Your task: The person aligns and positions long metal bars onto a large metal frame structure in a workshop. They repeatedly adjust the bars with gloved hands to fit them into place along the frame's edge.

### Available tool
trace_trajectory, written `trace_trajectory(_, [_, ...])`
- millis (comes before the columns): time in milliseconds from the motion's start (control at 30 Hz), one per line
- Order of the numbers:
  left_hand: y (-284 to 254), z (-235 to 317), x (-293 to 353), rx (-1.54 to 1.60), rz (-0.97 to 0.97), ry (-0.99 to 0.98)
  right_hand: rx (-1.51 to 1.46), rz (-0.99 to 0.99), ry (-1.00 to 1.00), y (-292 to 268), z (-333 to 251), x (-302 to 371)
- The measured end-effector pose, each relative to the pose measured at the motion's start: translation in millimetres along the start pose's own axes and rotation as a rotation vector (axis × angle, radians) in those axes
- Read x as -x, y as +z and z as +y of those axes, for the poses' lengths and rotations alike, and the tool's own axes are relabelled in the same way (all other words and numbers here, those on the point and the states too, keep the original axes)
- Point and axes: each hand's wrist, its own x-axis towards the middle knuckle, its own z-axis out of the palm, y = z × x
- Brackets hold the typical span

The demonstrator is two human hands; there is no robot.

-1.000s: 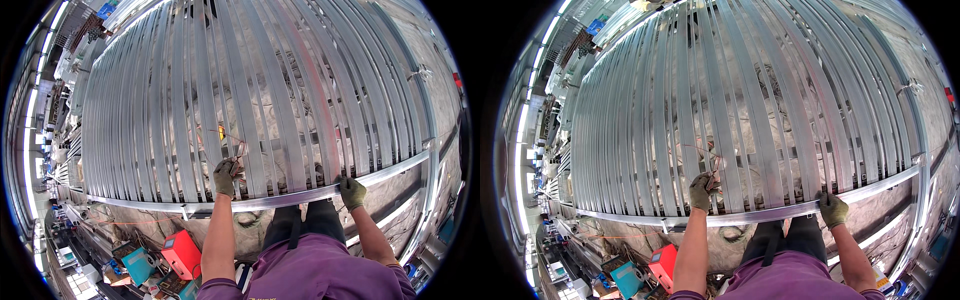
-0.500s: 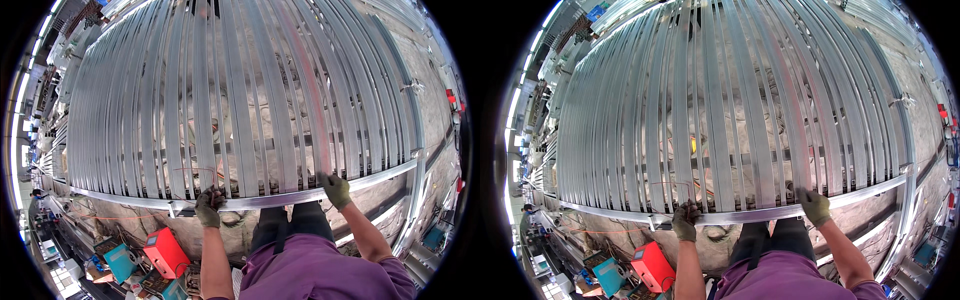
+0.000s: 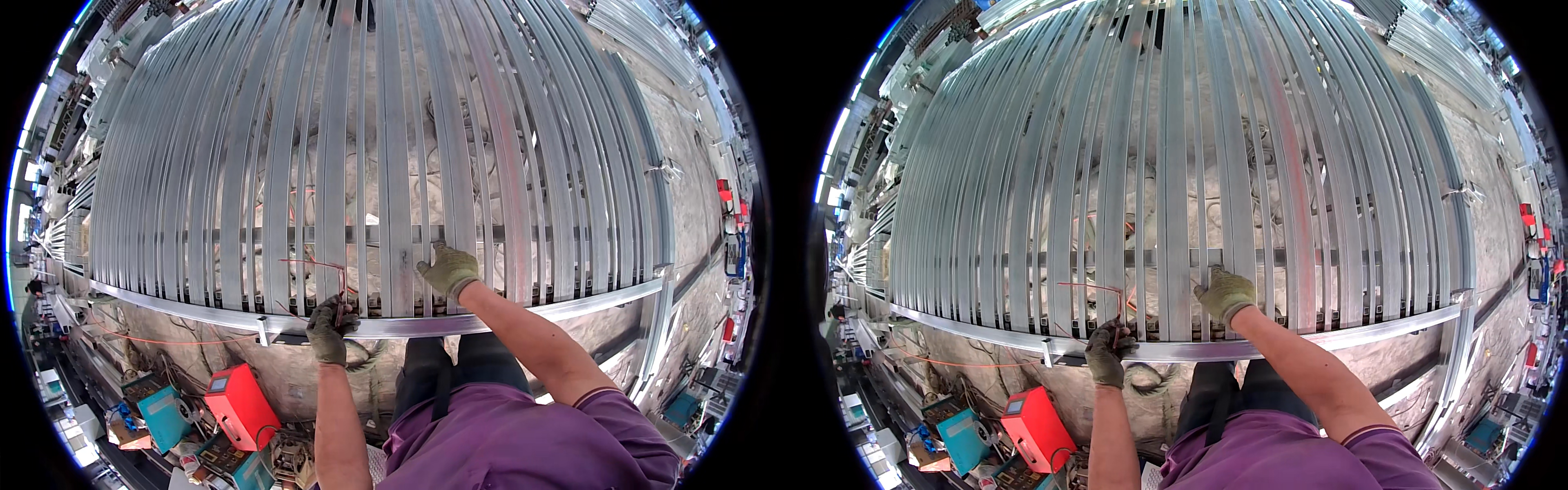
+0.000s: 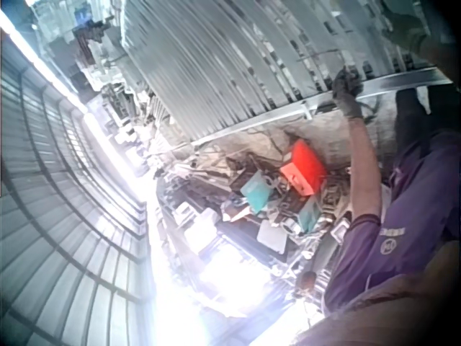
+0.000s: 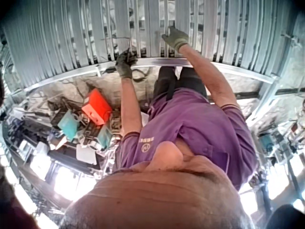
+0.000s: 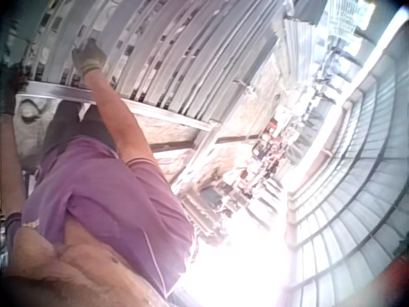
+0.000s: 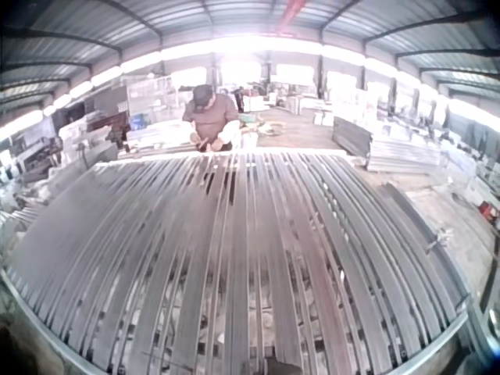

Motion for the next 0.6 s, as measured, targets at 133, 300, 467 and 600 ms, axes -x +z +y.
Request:
trace_trajectory(133, [-2.6,-0.7,-0.4,0.027,0.013,0.014,-0.023,-0.049,0.020,-9.1,-10.1,0.8])
trace_trajectory(300, [-4.3,1.9,-1.3,0.014,0.019,-0.002,-0.046,-0.008,0.022,1.2,-15.1,-3.5])
trace_trajectory(467, [-4.8,0.5,-5.9,0.010,0.027,-0.044,-0.066,0.082,-0.045,17.7,2.5,-13.6])
trace_trajectory(600, [-4.6,3.4,-2.3,-0.018,0.018,-0.044,-0.334,0.128,-0.108,-14.7,39.0,9.3])
